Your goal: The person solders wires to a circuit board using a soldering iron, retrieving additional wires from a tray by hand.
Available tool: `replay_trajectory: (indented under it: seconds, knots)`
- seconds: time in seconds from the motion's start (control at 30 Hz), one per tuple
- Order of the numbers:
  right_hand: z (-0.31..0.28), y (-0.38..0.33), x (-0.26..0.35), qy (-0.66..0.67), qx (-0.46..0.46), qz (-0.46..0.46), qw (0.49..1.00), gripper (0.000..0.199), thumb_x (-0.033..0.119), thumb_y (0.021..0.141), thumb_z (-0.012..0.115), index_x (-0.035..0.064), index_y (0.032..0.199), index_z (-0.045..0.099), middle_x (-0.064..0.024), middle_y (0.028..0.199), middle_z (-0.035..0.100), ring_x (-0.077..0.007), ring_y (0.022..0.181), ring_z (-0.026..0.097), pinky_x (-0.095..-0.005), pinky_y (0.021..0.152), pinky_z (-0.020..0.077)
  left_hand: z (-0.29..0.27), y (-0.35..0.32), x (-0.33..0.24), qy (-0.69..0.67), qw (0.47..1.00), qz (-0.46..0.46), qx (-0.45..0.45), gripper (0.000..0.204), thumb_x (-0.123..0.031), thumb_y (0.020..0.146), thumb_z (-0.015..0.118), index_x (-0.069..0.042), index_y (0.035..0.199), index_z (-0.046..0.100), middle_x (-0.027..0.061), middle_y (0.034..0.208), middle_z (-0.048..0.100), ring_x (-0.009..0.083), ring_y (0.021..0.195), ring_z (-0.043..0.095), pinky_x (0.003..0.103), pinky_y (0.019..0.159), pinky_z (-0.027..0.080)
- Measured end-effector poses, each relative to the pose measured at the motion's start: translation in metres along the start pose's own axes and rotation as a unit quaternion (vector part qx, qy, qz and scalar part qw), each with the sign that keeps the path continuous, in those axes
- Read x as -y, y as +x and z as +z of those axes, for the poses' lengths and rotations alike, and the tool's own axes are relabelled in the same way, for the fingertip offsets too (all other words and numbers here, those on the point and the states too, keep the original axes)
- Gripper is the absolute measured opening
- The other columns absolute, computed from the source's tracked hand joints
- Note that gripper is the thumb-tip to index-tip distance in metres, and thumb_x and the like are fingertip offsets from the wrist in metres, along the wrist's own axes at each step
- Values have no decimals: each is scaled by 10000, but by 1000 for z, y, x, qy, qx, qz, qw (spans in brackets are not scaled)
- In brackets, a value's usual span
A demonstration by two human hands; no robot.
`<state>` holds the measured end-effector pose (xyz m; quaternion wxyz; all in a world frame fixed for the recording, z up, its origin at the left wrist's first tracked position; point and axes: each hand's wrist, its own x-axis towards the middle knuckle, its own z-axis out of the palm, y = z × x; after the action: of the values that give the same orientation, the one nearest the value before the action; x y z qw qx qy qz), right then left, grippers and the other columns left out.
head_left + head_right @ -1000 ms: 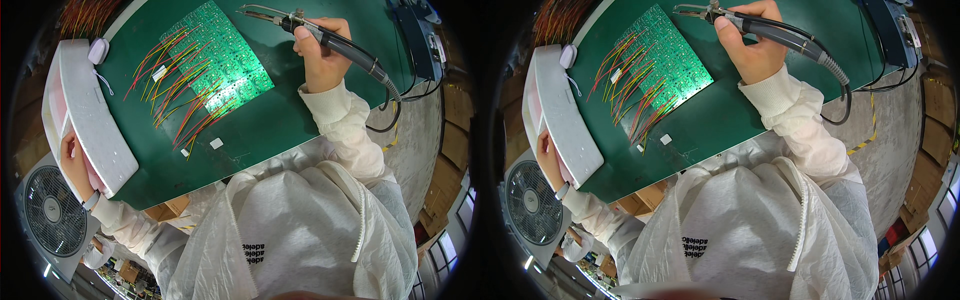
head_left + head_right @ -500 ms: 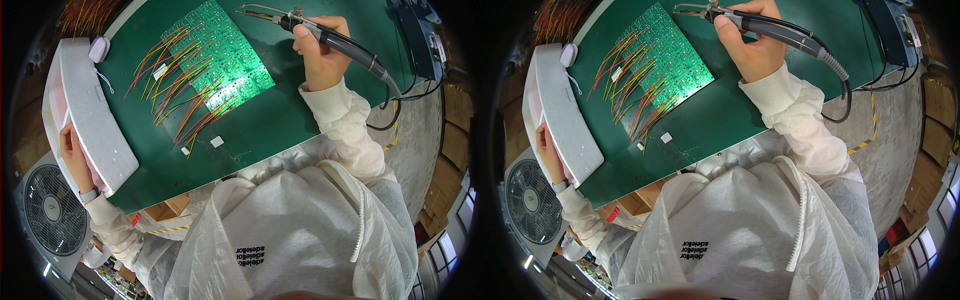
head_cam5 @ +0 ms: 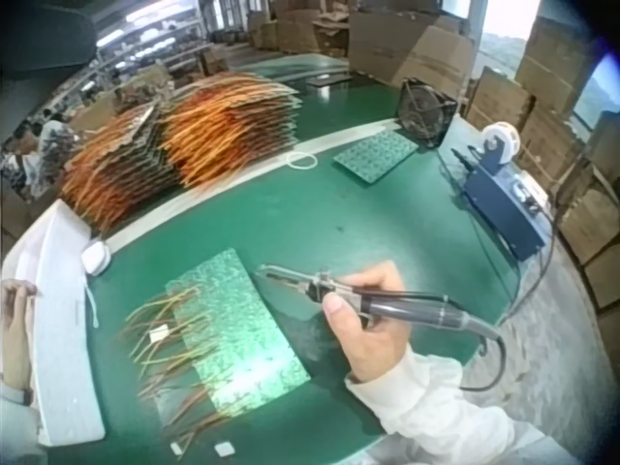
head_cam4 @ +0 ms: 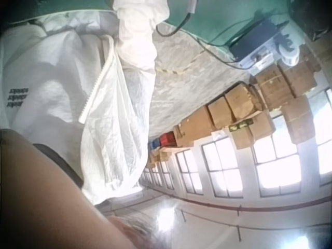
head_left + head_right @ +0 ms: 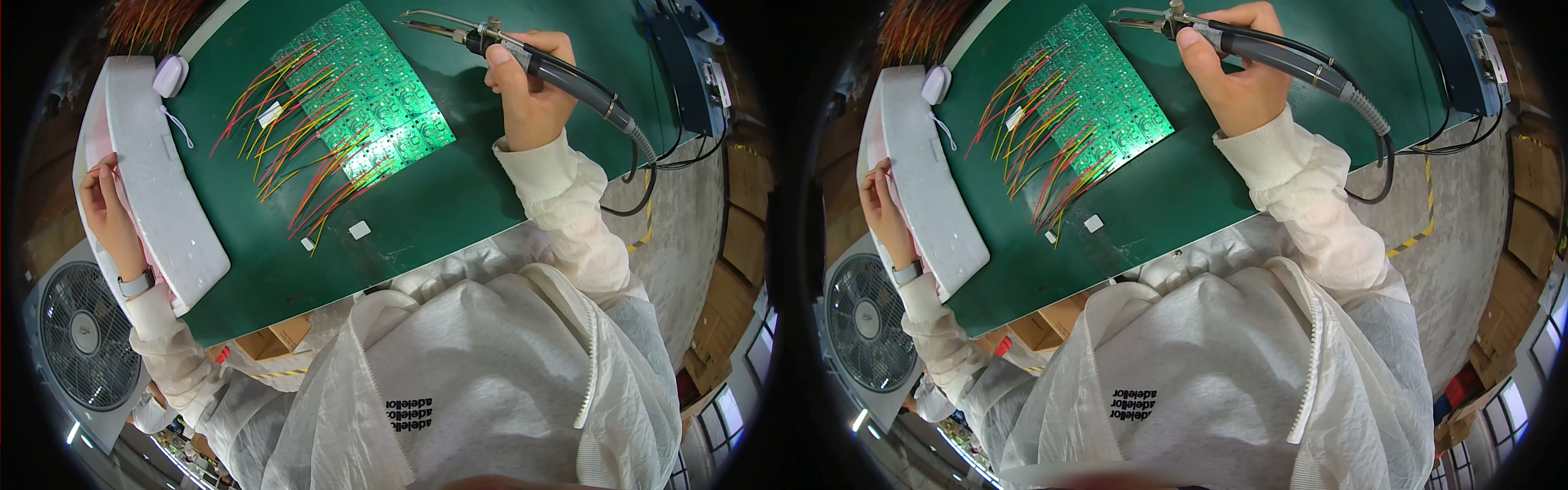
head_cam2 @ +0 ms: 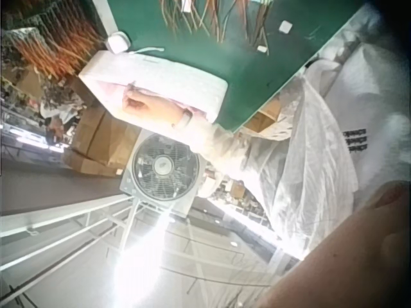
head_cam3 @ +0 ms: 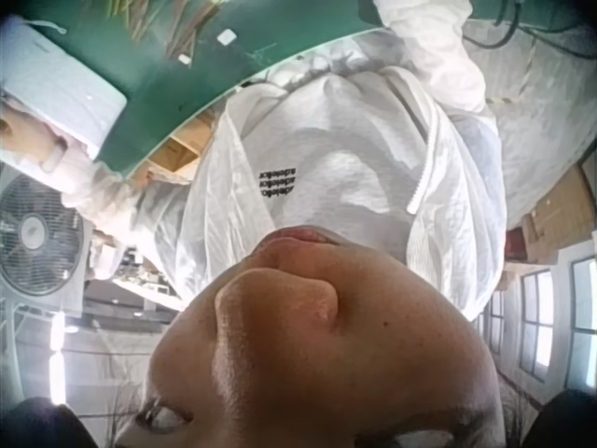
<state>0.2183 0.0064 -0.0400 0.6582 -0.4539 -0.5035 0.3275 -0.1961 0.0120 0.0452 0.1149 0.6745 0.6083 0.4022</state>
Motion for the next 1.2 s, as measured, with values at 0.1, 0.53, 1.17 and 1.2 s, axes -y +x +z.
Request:
replay_trajectory:
  seconds: [0.1,0.53,1.17,1.2]
  knots:
    - [0,0,0,0,1,-4,1000,187,43,727,587,-1,834,440,-71,678,516,-97,522,489,-195,467,401,3,5,-19,-49,997,-36,-47,121,-121,867,428,-8,892,465,76,926,537,126,892,500,236,810,371]
    - [-10,-10,0,10,33,-19,999,246,76,697,642,4,849,462,-57,729,513,-93,637,483,-210,601,399,167,-58,-136,-112,981,-88,134,49,-41,783,517,-25,822,492,16,710,434,82,614,395,215,540,336]
    - [-14,-18,9,17,89,-27,996,289,58,713,618,-3,895,401,-95,703,523,-93,579,478,-198,534,391,185,-62,-132,-37,998,-18,56,109,35,690,596,-18,775,554,27,669,560,161,555,491,264,500,397]
    - [-14,-18,9,17,89,-26,996,289,58,713,618,-3,895,401,-95,703,523,-93,579,478,-198,534,391,186,-61,-130,-43,997,-19,59,109,35,690,596,-18,775,554,27,669,560,161,555,491,264,500,397]
